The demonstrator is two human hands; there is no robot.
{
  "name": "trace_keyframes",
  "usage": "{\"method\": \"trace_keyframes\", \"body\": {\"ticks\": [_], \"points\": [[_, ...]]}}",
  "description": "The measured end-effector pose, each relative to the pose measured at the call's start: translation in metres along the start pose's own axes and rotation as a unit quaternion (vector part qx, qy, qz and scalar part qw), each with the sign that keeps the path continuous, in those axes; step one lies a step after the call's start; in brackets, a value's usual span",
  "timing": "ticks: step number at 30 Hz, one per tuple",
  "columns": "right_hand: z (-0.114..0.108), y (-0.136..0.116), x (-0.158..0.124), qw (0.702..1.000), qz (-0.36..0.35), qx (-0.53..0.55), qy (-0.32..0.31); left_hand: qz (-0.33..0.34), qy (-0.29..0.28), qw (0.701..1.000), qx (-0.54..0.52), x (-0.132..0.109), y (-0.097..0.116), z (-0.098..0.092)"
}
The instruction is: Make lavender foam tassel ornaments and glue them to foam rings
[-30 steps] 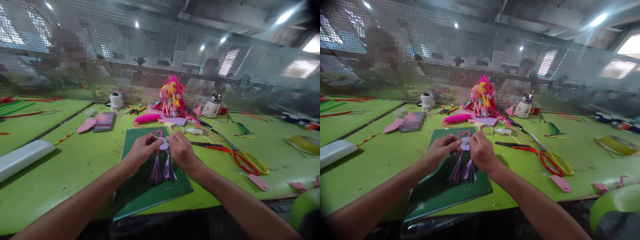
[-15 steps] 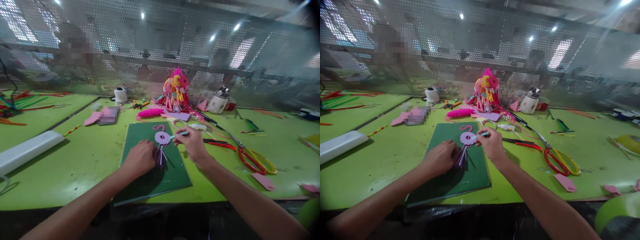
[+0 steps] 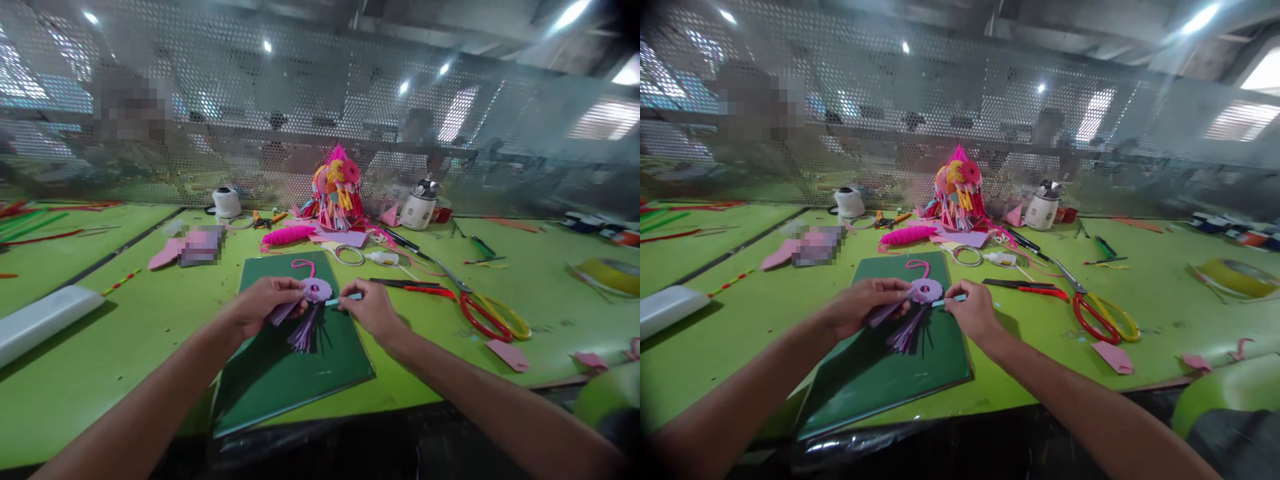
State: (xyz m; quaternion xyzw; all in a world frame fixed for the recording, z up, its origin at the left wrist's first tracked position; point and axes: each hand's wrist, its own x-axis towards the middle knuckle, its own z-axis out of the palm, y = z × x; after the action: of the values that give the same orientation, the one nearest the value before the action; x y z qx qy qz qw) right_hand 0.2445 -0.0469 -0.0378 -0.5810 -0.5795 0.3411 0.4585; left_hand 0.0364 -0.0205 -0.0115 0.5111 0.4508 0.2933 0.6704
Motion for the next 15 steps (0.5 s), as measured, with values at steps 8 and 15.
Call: {"method": "trace_keyframes", "body": {"ticks": [8,15], "points": [[-0.018,0.012,-0.031,0.994,0.006,-0.092,-0.053,0.1,0.096,0.891,0.432,0.017,-0.004,-0.014],[-0.03,0.011,-0.035,0.989,0.089,0.105,-0.054,0.204,0.157,0.787,0.56,-0.007,0.006,0.0]]}}
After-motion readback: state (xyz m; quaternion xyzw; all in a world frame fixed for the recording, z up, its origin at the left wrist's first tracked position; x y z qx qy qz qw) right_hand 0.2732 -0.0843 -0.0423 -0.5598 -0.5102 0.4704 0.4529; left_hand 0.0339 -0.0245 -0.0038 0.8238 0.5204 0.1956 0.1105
